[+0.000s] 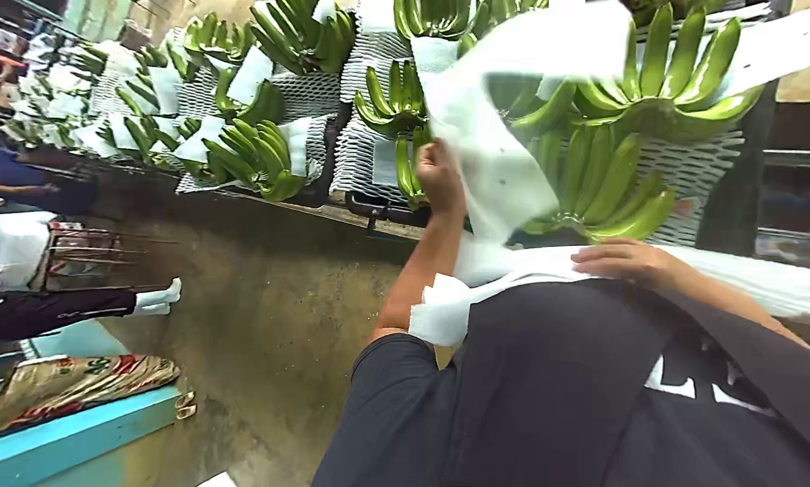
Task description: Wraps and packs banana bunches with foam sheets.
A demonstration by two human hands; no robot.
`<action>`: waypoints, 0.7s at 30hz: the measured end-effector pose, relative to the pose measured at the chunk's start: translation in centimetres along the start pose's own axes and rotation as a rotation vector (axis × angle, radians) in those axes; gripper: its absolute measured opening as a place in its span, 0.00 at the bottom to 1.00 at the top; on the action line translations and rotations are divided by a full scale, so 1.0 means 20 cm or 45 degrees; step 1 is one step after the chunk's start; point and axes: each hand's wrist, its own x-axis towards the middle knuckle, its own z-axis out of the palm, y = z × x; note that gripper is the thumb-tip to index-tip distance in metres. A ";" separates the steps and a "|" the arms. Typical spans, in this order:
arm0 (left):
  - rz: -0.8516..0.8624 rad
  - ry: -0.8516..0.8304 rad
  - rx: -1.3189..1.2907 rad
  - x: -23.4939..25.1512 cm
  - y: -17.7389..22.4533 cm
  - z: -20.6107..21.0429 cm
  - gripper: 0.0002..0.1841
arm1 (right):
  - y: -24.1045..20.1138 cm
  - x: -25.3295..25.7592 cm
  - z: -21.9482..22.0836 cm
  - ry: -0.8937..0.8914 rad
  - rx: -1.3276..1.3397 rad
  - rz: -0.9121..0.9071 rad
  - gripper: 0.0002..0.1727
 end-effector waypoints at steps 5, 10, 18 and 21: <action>0.435 0.124 -0.090 0.05 0.02 0.09 0.10 | 0.19 0.28 -0.21 0.119 -0.228 0.208 0.24; 0.630 -0.027 0.128 0.18 0.12 0.13 0.12 | 0.46 0.82 -0.29 -0.171 -0.533 0.704 0.30; 0.766 -0.725 0.380 0.36 0.23 0.24 0.11 | 0.42 0.75 -0.24 -0.133 -0.380 0.693 0.26; 0.508 -1.256 0.206 0.36 0.19 0.48 0.11 | 0.23 0.65 -0.17 0.172 -0.483 0.519 0.14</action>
